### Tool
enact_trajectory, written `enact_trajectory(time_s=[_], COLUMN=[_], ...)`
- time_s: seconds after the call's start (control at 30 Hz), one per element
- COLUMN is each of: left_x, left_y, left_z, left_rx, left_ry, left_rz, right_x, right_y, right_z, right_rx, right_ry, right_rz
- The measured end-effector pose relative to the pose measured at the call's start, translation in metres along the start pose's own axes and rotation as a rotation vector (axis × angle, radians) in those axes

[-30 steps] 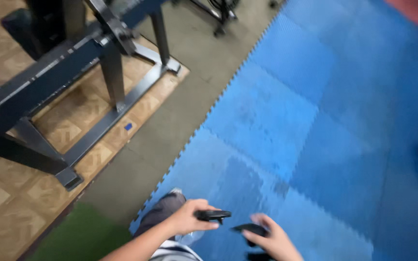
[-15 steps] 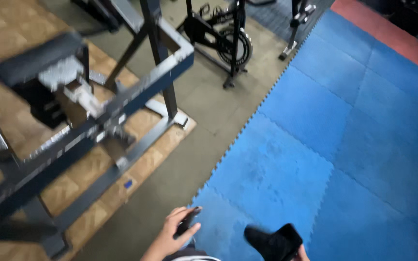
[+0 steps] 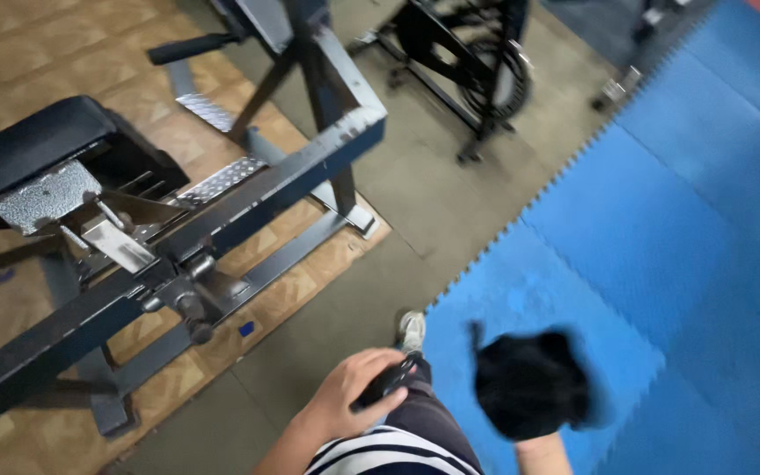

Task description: The person wipes the metal frame and seat of a weight training machine using a black cloth while holding a black device.

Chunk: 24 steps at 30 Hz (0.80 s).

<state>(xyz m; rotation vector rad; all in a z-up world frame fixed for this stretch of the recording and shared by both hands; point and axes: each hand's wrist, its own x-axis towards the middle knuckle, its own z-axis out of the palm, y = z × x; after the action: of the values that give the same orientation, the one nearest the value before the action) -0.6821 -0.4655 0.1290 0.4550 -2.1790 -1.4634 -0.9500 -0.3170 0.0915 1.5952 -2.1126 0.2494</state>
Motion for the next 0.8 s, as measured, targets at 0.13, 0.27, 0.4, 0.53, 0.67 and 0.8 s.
enact_trajectory(time_s=[0.13,0.27,0.4,0.53,0.67,0.8], left_x=[0.043,0.094,0.151,0.18,0.157,0.132], left_y=[-0.016,-0.035,-0.042,-0.044,-0.076,-0.111], left_z=[0.003,0.01,0.018,0.01,0.009,-0.003], left_rx=[0.087,0.192,0.338,0.35,0.316,0.166], left_ry=[0.071,0.159,0.271,0.466,0.516,0.62], left_rz=[-0.113,-0.278,-0.416,-0.42,-0.562,-0.76], right_x=[0.07,0.166,0.208,0.326,0.389,0.428], right_y=[0.001,0.019,0.039,-0.001,-0.008,-0.002], right_z=[0.039,0.084,0.176,0.121,0.177,0.293], right_rx=[0.221,0.059,0.048,0.279,0.291,-0.297], right_ry=[-0.737,-0.274,-0.173,-0.022,-0.291,0.023], right_rz=[-0.09,-0.775,-1.046,-0.98,-0.827,-0.643])
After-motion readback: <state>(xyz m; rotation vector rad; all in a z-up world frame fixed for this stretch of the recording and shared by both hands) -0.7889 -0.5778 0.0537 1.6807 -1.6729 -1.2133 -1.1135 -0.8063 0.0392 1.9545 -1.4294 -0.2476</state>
